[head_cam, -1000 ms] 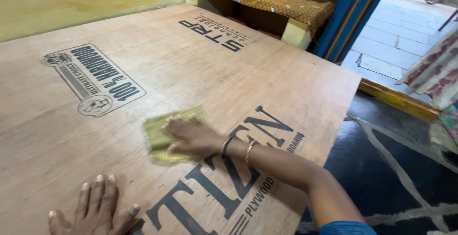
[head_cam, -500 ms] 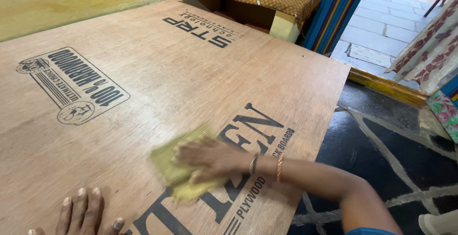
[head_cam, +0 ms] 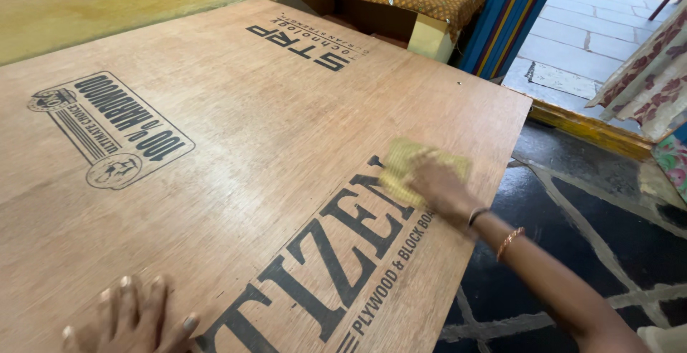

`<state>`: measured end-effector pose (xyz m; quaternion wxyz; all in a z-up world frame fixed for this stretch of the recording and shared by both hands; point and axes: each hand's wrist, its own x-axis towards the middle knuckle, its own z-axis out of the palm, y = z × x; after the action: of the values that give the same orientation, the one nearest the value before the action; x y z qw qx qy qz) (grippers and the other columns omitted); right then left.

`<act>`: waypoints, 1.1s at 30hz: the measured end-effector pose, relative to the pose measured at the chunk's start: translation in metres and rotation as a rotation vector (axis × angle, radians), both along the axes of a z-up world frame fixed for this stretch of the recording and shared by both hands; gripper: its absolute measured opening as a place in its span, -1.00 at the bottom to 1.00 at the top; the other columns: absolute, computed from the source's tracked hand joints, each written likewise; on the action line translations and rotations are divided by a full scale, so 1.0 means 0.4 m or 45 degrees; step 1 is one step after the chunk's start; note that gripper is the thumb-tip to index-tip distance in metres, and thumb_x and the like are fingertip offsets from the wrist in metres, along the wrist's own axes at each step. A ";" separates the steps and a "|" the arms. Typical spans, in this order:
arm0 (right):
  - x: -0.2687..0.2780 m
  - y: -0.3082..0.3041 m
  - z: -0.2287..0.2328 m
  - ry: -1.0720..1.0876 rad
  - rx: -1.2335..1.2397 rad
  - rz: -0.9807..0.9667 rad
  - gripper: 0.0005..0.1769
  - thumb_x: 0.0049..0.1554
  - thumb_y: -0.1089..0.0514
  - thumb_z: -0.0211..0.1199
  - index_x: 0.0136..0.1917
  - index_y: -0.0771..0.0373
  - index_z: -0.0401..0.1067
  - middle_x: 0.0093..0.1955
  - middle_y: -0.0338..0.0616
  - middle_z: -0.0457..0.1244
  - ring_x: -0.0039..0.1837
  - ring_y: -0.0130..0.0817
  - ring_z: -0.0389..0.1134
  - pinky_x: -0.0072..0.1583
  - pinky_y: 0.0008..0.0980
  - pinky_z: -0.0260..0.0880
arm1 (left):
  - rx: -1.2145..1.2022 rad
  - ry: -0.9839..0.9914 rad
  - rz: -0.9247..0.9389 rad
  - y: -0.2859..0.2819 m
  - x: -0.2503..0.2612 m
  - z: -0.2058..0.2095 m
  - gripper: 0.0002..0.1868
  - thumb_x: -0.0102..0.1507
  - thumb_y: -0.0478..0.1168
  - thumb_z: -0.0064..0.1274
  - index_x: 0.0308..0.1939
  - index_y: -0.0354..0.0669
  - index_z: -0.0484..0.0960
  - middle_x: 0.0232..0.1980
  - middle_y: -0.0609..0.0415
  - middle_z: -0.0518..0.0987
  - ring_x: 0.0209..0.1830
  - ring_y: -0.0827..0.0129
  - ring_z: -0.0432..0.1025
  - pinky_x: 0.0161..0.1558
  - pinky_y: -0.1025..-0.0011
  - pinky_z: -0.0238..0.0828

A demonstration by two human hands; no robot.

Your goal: The person wipes a large plywood board with a yellow cloth. They move the cloth across the surface in repeated strokes, covering different areas of the board.

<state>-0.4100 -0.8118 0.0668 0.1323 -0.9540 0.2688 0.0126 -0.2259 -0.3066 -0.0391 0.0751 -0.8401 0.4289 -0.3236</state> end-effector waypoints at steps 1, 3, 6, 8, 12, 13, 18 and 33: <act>-0.011 0.060 -0.004 0.021 -0.022 0.162 -0.21 0.25 -0.26 -0.22 0.61 0.11 -0.21 0.69 -0.07 -0.37 0.70 -0.20 -0.47 0.59 -0.07 -0.53 | -0.346 -0.310 -0.418 -0.024 0.005 0.031 -0.16 0.25 0.53 -0.76 0.56 0.45 -0.26 0.68 0.00 -0.29 0.69 0.04 -0.42 0.40 -0.30 -0.66; -0.059 0.198 -0.023 0.135 0.050 0.572 -0.16 0.28 -0.30 -0.31 0.64 0.12 -0.41 0.70 -0.03 -0.59 0.67 -0.17 -0.65 0.54 -0.06 -0.71 | 0.668 1.154 0.561 -0.140 -0.015 0.079 0.00 0.22 0.57 -0.66 0.55 0.17 -0.47 0.60 -0.08 -0.64 0.53 0.01 -0.74 0.28 -0.39 -0.78; -0.120 0.360 -0.028 0.160 -0.136 1.251 -0.09 0.23 -0.48 -0.42 0.69 -0.06 -0.31 0.73 -0.09 -0.58 0.69 -0.16 -0.67 0.55 -0.03 -0.76 | 0.472 1.215 0.296 -0.303 -0.088 0.148 0.00 0.18 0.59 -0.71 0.56 0.27 -0.46 0.64 0.06 -0.54 0.60 0.16 -0.65 0.40 -0.30 -0.72; -0.138 0.411 -0.029 -0.136 -0.614 1.408 -0.17 0.23 -0.49 -0.47 0.66 -0.22 -0.31 0.72 -0.21 -0.54 0.70 -0.21 -0.64 0.59 -0.09 -0.72 | 0.419 1.377 0.203 -0.409 -0.115 0.191 -0.03 0.19 0.57 -0.73 0.58 0.30 -0.43 0.66 0.12 -0.53 0.64 0.22 -0.64 0.44 -0.29 -0.74; -0.082 0.304 -0.043 0.222 -0.058 1.286 -0.14 0.21 -0.50 -0.47 0.65 -0.15 -0.28 0.74 -0.20 -0.52 0.69 -0.28 -0.62 0.55 -0.08 -0.80 | 0.292 1.444 0.110 -0.542 -0.129 0.236 -0.02 0.16 0.58 -0.63 0.58 0.39 -0.35 0.66 0.17 -0.51 0.64 0.25 -0.64 0.45 -0.29 -0.82; -0.052 0.234 -0.053 0.203 -0.046 1.133 -0.15 0.22 -0.48 -0.46 0.65 -0.15 -0.29 0.73 -0.23 -0.52 0.69 -0.31 -0.63 0.55 -0.07 -0.81 | 0.295 1.443 0.110 -0.559 -0.124 0.240 -0.01 0.17 0.58 -0.61 0.58 0.37 -0.35 0.66 0.16 -0.50 0.64 0.24 -0.65 0.44 -0.30 -0.83; 0.090 -0.239 -0.098 -0.120 -0.144 0.409 -0.22 0.28 -0.35 -0.26 0.62 0.03 -0.12 0.70 -0.16 -0.29 0.69 -0.25 -0.38 0.59 -0.12 -0.44 | 0.300 1.371 0.158 -0.574 -0.103 0.249 -0.02 0.18 0.57 -0.56 0.58 0.36 -0.33 0.67 0.19 -0.47 0.65 0.20 -0.65 0.43 -0.35 -0.81; 0.852 0.040 -0.091 -0.454 -0.037 0.155 -0.29 0.03 -0.42 0.23 0.23 0.10 0.46 0.27 -0.02 0.28 0.35 -0.08 0.25 0.34 0.02 0.18 | 0.314 1.401 0.181 -0.573 -0.101 0.264 0.01 0.17 0.55 -0.45 0.59 0.32 -0.34 0.67 0.15 -0.50 0.64 0.13 -0.66 0.36 -0.53 -0.79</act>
<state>-0.0693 -0.7959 0.0304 0.1630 -0.9574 0.1831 -0.1526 -0.2664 -0.5359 0.0664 -0.0402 -0.8967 0.3818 0.2201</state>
